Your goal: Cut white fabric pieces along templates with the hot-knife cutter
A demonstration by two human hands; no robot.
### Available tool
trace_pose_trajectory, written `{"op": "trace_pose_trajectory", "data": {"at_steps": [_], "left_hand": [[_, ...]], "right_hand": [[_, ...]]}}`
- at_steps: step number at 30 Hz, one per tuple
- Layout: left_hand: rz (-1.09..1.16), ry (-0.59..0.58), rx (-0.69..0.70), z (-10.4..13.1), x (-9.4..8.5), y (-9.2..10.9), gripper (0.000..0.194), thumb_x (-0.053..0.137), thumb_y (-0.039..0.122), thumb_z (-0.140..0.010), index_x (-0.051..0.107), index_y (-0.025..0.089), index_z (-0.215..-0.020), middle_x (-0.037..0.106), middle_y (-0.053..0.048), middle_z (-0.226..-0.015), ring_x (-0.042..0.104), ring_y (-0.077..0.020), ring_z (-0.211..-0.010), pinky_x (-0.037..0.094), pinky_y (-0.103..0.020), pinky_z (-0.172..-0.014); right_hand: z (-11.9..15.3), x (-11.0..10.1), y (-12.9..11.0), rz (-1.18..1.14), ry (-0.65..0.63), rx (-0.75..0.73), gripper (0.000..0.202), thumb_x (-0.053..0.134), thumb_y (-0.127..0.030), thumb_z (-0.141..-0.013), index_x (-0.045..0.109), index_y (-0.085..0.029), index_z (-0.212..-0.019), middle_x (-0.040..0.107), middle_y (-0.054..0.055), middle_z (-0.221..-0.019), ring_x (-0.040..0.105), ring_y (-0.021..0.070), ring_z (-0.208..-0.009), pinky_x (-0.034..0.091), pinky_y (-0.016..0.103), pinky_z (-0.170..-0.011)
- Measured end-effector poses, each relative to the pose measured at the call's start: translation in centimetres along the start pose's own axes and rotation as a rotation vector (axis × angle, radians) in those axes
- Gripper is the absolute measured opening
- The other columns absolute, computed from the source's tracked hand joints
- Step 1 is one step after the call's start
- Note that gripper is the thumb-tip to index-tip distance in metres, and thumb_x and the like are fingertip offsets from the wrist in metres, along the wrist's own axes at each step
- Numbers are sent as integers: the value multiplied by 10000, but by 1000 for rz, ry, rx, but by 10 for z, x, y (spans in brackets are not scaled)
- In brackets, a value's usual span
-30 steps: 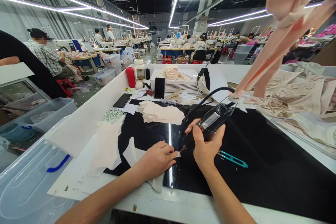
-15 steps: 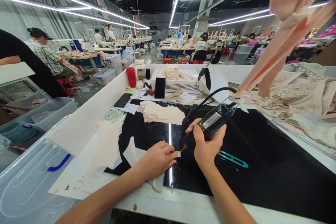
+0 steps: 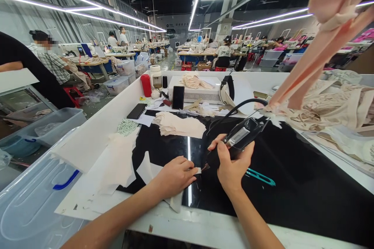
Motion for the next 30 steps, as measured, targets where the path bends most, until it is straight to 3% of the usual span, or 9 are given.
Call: {"op": "trace_pose_trajectory", "data": {"at_steps": [9,14,21,30], "left_hand": [[18,-2,-13,1,-2,-1,192,616,274,-1031,640,165,-1188,671,-60,-1044,634,-208,-962,558,-358,-895],[90,20,-25,8,-10,-3,258,583,248,-1051,612,148,-1286,701,-71,-1119,665,-201,-1037,531,-406,-1027],[128,60,-38,23,-19,0,168,534,202,-1067,681,175,-1145,707,-56,-1094,671,-185,-1001,509,-432,-1080],[98,107,-64,35,-18,0,149,571,185,-1050,685,188,-1146,713,-55,-1086,681,-175,-1018,487,-452,-1136]], "right_hand": [[1,3,-4,43,-25,-9,277,726,-264,-903,493,-265,-1052,672,-52,-787,628,146,-572,546,321,-604],[2,-2,-6,50,-3,-9,325,764,-291,-874,488,-278,-1046,679,-36,-798,632,163,-546,535,333,-567],[5,-8,-9,66,13,-2,358,785,-300,-864,485,-278,-1058,678,-31,-821,635,173,-560,524,346,-588],[5,-9,-13,71,11,-17,352,782,-290,-874,474,-285,-1046,661,-35,-805,614,179,-572,504,354,-589]]}}
Point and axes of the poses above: each hand's wrist, its own z-axis away from the middle knuckle, its own x-axis out of the palm, y = z × x, the point moved 9 cm from there along -z, towards the middle knuckle
